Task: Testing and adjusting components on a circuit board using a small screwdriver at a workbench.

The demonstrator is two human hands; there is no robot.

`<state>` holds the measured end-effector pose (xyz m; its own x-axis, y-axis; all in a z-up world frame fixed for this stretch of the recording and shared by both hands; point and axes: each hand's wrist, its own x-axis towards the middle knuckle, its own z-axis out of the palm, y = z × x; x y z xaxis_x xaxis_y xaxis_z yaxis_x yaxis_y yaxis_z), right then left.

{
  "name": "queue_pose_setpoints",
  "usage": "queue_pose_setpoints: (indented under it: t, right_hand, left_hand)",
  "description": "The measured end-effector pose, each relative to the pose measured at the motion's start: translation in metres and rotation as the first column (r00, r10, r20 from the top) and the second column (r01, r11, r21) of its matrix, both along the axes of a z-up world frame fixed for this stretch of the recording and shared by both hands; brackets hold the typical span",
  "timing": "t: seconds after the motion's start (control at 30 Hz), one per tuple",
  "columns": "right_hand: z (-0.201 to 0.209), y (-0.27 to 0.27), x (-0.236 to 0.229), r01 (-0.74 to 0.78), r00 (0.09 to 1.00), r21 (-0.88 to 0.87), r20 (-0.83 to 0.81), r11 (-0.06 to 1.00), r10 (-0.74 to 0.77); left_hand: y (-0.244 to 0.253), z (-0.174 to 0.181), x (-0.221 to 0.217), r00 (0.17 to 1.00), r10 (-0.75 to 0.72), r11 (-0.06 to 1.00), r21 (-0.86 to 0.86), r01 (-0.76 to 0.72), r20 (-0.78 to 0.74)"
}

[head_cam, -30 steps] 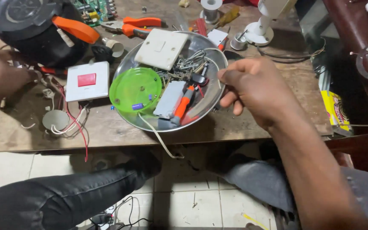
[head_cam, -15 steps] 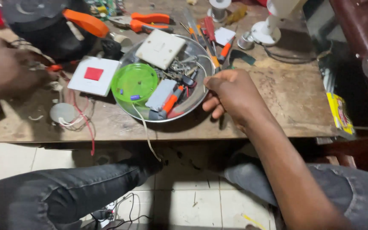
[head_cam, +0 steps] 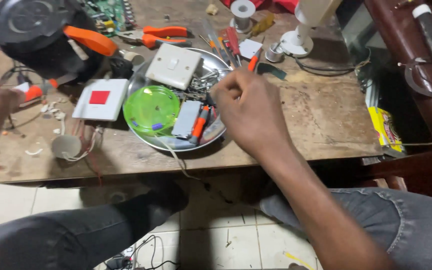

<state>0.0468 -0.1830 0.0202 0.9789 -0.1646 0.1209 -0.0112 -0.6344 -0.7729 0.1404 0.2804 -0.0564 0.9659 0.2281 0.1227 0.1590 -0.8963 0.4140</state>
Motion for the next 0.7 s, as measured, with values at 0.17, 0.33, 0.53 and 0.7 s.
queue_pose_setpoints:
  t: [0.17,0.33,0.53,0.7]
  right_hand:
    - [0.027,0.031,-0.022,-0.053,0.874,0.541,-0.381,0.840,0.300]
    - [0.013,0.018,-0.013,-0.079,0.894,0.700,-0.265,0.710,0.361]
    - [0.021,0.003,-0.016,-0.255,0.788,0.451,-0.415,0.855,0.454]
    - [0.028,0.018,-0.024,-0.453,0.665,0.480,-0.379,0.751,0.644]
  left_hand:
    - [-0.177,0.080,-0.114,0.901,-0.133,0.977,0.206,0.050,0.414]
    - [-0.283,0.083,-0.158,0.982,-0.181,0.887,-0.425,0.182,0.043]
    - [-0.289,0.113,-0.139,0.920,0.042,0.316,-0.868,-0.383,-0.390]
    - [-0.263,0.113,-0.129,0.918,0.168,-0.187,-0.926,-0.329,-0.360]
